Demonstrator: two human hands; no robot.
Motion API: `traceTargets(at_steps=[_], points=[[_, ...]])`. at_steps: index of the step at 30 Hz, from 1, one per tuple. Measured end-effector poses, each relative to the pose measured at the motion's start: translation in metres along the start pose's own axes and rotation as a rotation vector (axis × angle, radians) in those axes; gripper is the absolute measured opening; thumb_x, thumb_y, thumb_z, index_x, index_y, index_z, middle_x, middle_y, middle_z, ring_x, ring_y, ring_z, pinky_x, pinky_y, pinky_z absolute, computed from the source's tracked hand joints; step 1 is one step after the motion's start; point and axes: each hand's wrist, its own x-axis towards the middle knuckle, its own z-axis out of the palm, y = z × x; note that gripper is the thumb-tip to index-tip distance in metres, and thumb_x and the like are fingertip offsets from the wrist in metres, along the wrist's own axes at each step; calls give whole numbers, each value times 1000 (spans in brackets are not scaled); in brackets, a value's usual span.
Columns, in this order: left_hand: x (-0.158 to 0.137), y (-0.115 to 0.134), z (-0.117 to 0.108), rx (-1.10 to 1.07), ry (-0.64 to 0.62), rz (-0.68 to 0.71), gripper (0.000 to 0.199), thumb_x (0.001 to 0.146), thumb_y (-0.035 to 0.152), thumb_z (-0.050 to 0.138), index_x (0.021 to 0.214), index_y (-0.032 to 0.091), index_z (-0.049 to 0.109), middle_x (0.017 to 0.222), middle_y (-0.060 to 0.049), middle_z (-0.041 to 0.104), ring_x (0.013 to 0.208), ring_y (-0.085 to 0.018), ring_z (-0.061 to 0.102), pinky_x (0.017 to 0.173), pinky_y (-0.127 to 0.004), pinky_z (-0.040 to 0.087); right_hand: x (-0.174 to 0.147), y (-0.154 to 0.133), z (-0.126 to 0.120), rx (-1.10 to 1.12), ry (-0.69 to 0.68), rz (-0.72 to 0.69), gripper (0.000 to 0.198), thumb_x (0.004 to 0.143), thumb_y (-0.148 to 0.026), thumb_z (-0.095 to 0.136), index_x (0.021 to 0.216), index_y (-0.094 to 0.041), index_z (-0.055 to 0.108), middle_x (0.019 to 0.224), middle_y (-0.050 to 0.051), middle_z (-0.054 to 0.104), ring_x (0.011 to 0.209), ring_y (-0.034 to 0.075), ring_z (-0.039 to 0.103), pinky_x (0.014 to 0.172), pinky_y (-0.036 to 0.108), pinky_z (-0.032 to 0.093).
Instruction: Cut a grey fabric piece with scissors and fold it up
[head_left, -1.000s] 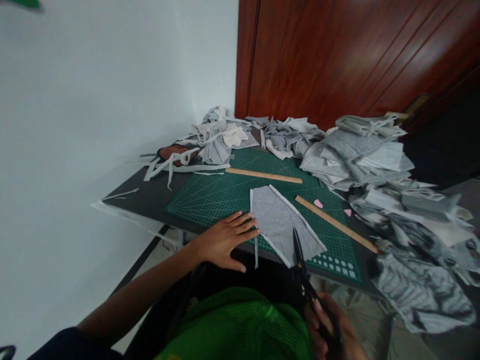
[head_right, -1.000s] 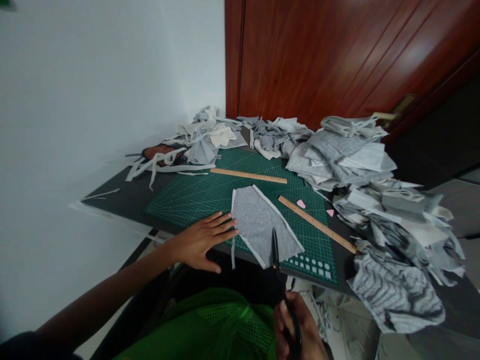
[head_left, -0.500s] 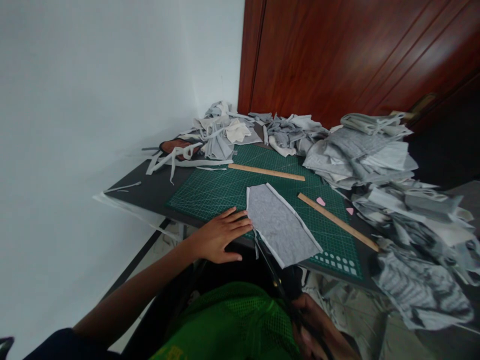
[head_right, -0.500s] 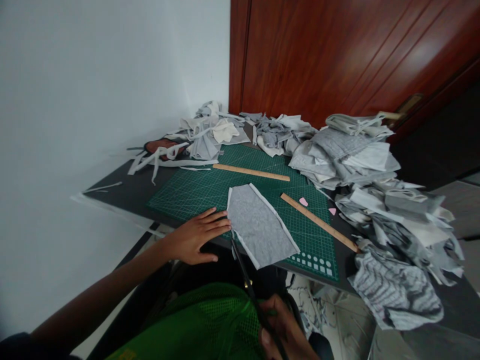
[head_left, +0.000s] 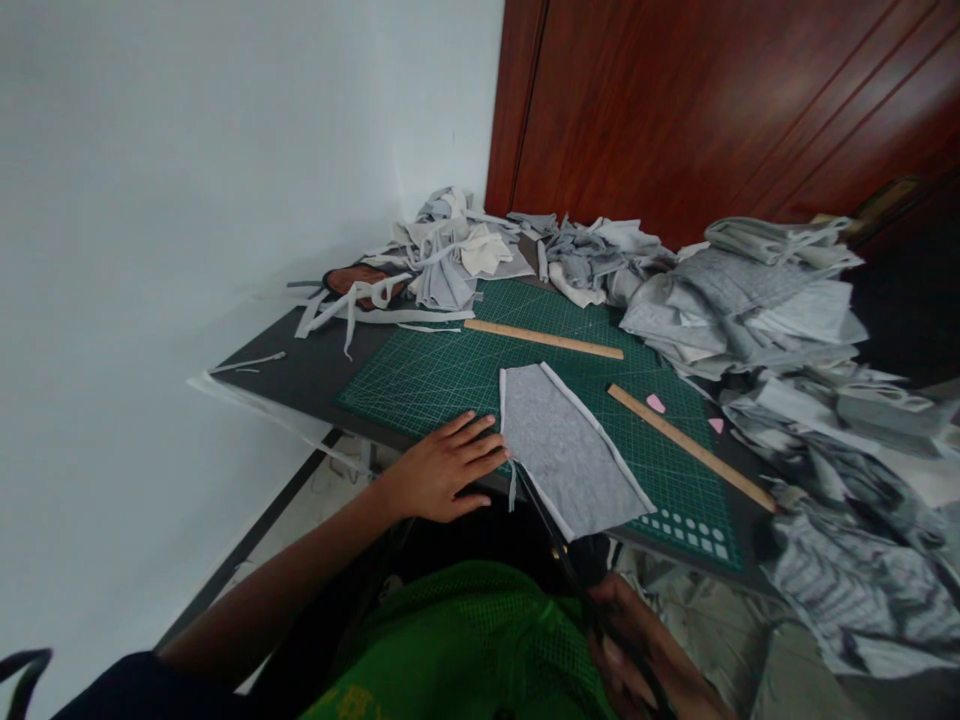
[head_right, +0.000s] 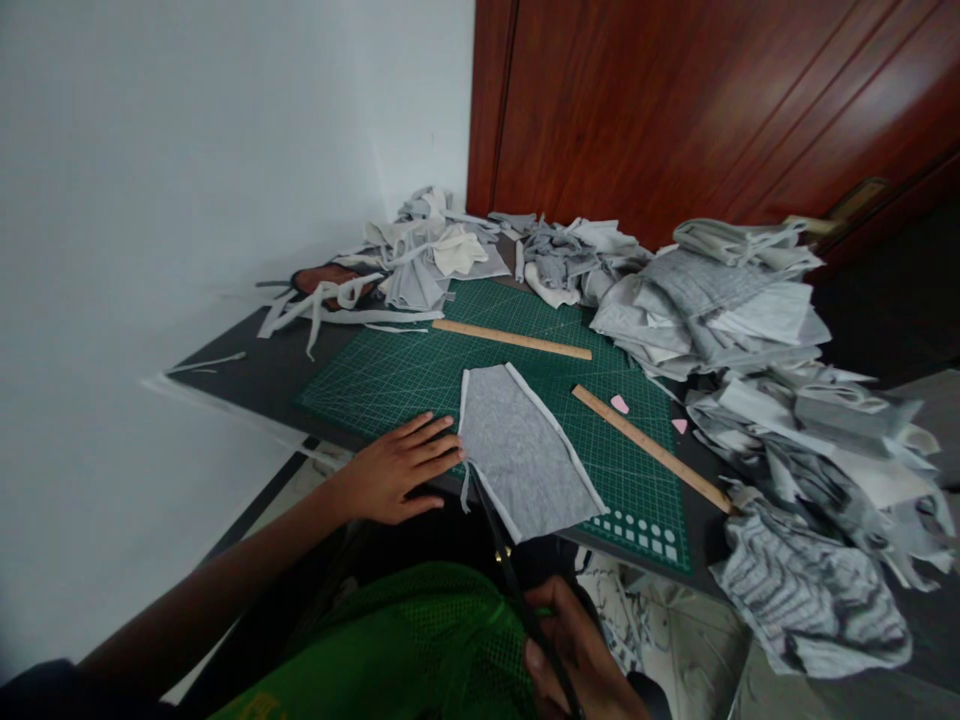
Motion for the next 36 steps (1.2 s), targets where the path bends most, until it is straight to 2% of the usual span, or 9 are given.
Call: traceTargets(at_steps=[4, 10, 17, 26, 36], points=[[-1, 2, 5, 37, 31, -2, 55, 97, 44, 55, 145, 20, 50, 148, -10, 55, 147, -31, 37, 126, -51, 23, 9, 0, 2, 23, -37, 2, 41, 80, -60, 75, 102, -29, 62, 75, -2, 58, 56, 11, 47, 51, 22, 34], [-2, 2, 12, 55, 69, -19, 58, 96, 49, 56, 145, 19, 50, 146, -11, 57, 145, -31, 40, 125, -51, 25, 23, 5, -2, 5, -148, -12, 48, 81, -66, 71, 104, -27, 55, 67, -7, 53, 43, 6, 36, 41, 18, 29], [-2, 5, 15, 41, 88, -53, 56, 97, 53, 53, 142, 19, 53, 146, -10, 57, 145, -31, 42, 124, -51, 26, 14, 3, -5, -14, -85, -20, 49, 80, -65, 73, 99, -24, 56, 67, -6, 53, 46, 4, 34, 43, 18, 23], [-2, 8, 16, 31, 115, -95, 59, 98, 55, 51, 143, 18, 52, 146, -8, 58, 143, -30, 44, 123, -51, 28, 25, -8, 15, -2, -25, -68, 52, 80, -64, 73, 108, -25, 55, 70, -7, 52, 44, 6, 42, 39, 16, 38], [-3, 8, 21, 45, 128, -106, 59, 98, 57, 49, 143, 19, 53, 146, -8, 58, 144, -29, 43, 124, -50, 25, 39, -8, 17, -1, -108, -101, 46, 86, -63, 67, 105, -24, 53, 70, -8, 50, 43, 4, 40, 38, 16, 39]])
